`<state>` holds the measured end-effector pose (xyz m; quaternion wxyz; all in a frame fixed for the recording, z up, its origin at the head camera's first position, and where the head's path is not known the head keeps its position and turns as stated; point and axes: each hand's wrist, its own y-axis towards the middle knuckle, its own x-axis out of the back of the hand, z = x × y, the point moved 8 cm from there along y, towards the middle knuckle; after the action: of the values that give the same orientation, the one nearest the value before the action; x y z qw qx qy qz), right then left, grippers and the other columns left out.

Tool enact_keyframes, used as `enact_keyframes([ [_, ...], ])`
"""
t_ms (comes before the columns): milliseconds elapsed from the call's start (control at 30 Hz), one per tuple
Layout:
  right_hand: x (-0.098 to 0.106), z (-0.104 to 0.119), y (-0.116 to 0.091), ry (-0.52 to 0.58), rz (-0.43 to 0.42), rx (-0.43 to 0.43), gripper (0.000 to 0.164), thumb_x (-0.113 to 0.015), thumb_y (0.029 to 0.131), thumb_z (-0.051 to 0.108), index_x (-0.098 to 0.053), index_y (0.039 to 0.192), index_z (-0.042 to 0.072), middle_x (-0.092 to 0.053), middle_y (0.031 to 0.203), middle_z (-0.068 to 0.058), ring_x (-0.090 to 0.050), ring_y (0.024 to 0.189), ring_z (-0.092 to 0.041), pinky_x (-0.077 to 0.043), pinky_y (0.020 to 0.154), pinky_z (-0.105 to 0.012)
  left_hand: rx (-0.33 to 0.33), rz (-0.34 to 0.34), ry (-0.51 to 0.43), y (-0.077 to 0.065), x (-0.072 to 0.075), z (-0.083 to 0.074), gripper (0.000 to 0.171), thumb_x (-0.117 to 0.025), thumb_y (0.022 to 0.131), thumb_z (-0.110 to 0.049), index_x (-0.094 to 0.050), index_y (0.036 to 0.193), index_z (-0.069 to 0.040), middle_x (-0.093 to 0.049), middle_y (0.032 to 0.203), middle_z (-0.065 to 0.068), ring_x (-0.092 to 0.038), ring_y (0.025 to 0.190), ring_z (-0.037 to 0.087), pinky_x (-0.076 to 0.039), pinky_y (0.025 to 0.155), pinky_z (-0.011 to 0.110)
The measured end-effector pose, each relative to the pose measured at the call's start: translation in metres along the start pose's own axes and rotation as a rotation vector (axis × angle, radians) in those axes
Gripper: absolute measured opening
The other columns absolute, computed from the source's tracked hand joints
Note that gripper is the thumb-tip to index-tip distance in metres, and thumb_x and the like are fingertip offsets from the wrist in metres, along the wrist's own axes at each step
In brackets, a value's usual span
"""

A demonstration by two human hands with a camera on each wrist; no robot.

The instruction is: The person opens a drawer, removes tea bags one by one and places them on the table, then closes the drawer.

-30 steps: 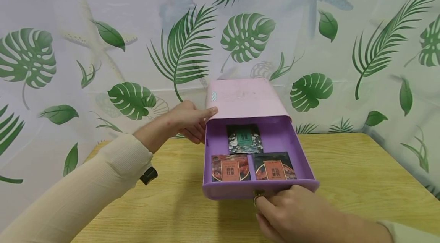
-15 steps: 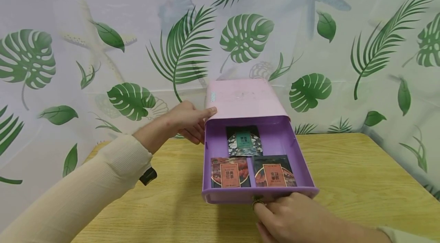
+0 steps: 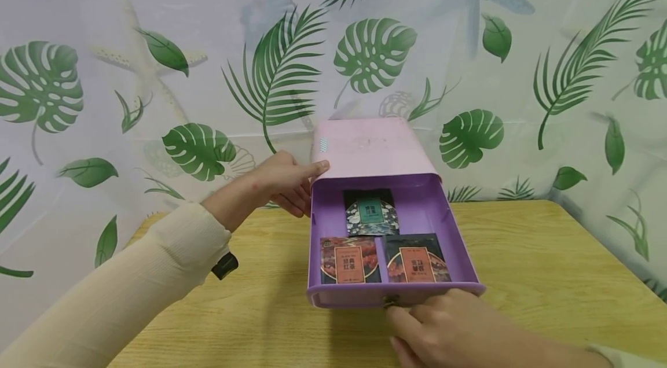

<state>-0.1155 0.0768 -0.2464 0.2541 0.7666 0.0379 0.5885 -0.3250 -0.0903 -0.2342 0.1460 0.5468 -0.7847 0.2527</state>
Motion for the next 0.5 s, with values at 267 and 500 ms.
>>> enact_keyframes([
  [267, 0.036, 0.008, 0.015, -0.020, -0.104, 0.061, 0.006, -0.050, 0.087, 0.019, -0.052, 0.081, 0.019, -0.042, 0.058, 0.016, -0.029, 0.048, 0.005, -0.024, 0.044, -0.003, 0.000, -0.002, -0.003, -0.001, 0.001, 0.000, 0.063, -0.053, 0.087, -0.057, -0.065, 0.084, 0.005, -0.067, 0.075, 0.018, -0.065, 0.071, 0.030, -0.057, 0.064, 0.039],
  [500, 0.067, -0.001, 0.026, -0.075, -0.229, 0.068, 0.016, -0.044, 0.089, 0.019, -0.055, 0.079, 0.015, -0.048, 0.062, 0.013, -0.038, 0.050, 0.003, -0.035, 0.043, -0.007, -0.002, -0.008, -0.006, -0.001, 0.002, 0.000, 0.063, -0.053, 0.086, -0.057, -0.065, 0.085, 0.005, -0.067, 0.075, 0.018, -0.065, 0.070, 0.029, -0.057, 0.064, 0.039],
])
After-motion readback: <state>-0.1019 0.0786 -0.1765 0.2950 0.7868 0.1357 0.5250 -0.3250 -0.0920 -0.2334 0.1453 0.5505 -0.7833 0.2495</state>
